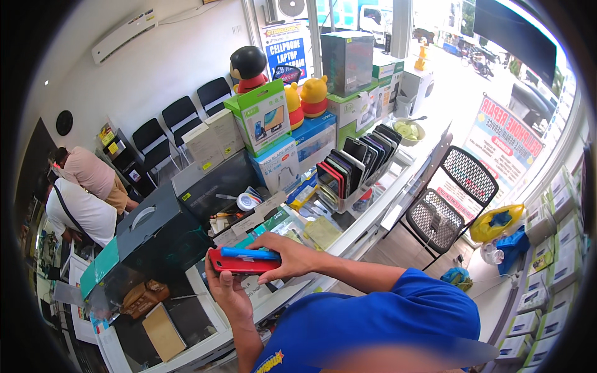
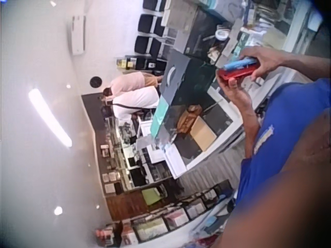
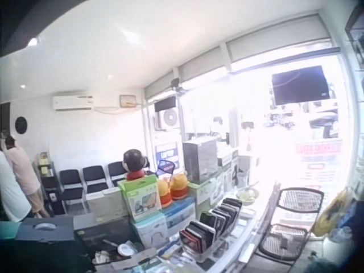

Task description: The person uses a blue prying tool to open the back cover of several smartphones on a glass counter. They remove the back cover from each phone, place it aside, and then proceed to the next device. The person handles multiple phones one at a time and returns them to a display rack after opening.

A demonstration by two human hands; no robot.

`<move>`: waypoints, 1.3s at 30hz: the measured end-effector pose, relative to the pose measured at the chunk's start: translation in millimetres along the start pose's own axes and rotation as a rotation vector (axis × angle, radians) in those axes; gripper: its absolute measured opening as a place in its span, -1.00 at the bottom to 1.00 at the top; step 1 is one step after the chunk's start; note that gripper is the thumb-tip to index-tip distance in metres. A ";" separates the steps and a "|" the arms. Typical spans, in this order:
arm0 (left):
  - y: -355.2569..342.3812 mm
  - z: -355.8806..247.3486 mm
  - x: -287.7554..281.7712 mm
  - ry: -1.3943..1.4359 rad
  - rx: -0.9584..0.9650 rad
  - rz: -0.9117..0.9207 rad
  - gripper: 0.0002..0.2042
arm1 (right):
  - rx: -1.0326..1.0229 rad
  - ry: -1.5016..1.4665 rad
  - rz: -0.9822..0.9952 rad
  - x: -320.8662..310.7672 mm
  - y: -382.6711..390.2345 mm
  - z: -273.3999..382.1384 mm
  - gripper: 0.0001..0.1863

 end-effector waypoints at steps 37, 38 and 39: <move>-1.8 41.6 -19.7 -0.560 -0.119 0.150 -0.60 | 0.406 -0.169 -0.225 -42.5 24.2 -61.5 -0.57; -1.7 45.7 -23.0 -0.503 -0.156 0.134 -0.61 | 0.406 -0.190 -0.214 -42.3 23.9 -59.3 -0.57; -2.1 48.4 -26.0 -0.446 -0.195 0.111 -0.62 | 0.398 -0.155 -0.218 -43.9 24.4 -55.6 -0.57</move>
Point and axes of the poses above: each hand's wrist, its own y-axis away from the middle knuckle, its own x-axis out of the palm, z = x × y, the point moved 10 cm from there along -y, towards the middle knuckle, and after that the axes turned 8 degrees about x, right-handed, at the moved point
